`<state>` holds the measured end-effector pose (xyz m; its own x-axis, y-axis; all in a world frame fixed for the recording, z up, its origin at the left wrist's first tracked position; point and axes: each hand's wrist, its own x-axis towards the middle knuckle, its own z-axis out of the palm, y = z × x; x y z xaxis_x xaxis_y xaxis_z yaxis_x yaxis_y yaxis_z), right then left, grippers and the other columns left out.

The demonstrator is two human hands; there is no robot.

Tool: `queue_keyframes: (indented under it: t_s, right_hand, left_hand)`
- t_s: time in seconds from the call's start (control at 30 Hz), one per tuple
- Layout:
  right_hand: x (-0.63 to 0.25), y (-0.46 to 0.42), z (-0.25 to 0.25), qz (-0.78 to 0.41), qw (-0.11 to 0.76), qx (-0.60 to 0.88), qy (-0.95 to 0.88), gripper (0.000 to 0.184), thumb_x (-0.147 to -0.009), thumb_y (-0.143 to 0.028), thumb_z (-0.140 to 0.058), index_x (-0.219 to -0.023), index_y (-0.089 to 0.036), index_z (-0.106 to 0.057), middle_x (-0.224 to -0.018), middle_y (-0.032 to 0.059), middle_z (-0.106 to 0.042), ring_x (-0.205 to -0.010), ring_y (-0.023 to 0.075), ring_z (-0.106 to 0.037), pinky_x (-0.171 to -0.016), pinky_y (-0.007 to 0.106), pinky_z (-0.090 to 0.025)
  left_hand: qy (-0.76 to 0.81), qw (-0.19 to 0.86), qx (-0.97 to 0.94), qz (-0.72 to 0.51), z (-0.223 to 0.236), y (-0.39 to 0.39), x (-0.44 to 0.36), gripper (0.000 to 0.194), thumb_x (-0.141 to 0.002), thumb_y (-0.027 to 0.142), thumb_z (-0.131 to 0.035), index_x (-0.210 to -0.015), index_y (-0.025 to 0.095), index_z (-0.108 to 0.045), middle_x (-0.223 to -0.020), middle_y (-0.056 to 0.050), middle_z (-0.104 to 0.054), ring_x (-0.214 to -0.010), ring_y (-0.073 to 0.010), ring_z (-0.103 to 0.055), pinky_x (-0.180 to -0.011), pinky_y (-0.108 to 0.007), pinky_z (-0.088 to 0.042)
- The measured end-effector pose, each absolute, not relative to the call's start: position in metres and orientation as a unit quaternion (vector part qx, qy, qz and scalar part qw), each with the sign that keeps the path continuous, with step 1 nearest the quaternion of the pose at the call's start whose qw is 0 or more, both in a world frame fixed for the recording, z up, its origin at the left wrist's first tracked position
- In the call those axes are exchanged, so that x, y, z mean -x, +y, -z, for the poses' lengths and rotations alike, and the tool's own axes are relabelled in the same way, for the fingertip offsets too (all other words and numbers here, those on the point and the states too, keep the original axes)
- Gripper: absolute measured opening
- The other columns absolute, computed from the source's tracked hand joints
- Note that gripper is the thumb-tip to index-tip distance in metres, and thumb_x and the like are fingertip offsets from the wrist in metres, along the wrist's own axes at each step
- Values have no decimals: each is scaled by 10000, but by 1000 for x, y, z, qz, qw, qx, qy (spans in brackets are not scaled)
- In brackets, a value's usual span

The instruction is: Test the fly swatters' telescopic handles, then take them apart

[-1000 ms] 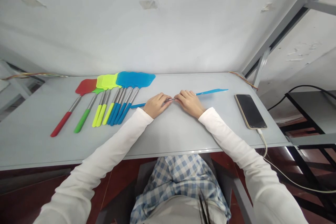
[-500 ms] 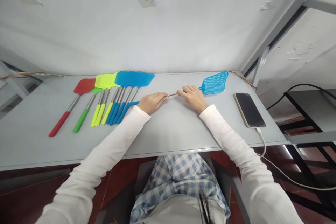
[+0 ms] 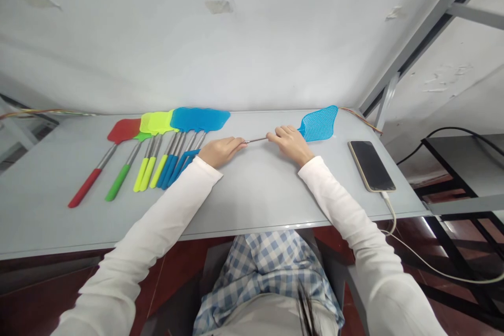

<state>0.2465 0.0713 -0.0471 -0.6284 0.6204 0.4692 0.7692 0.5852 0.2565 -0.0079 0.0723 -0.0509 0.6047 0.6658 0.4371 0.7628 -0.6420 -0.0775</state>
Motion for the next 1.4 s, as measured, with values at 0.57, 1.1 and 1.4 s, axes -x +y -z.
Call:
queue_keyframes:
  t_s: [0.57, 1.1, 1.4]
  right_hand:
    - [-277, 81, 43, 215, 174, 441, -854, 330, -858, -9, -382, -896, -212, -640, -695, 38, -527, -685, 185, -416, -647, 308, -259]
    - [-303, 85, 43, 147, 192, 494, -835, 252, -927, -159, -375, -918, -205, -624, -786, 62, -588, -757, 208, -480, -707, 319, -331]
    - [-300, 85, 53, 149, 211, 501, -826, 268, -951, -323, -421, -960, -201, -659, -943, 93, -611, -844, 224, -497, -808, 354, -356]
  left_hand:
    - [-434, 165, 867, 183, 41, 84, 50, 532, -953, 559, -270, -823, 222, -661, -658, -60, -618, -586, -148, -542, -529, -294, -224]
    - [-485, 111, 849, 176, 37, 94, 75, 464, -930, 569, -330, -896, 239, -654, -768, -80, -654, -740, -210, -593, -661, -324, -369]
    - [-561, 56, 816, 125, 38, 91, 71, 364, -850, 535, -517, -951, 197, -607, -769, -61, -663, -793, -241, -617, -687, -309, -390]
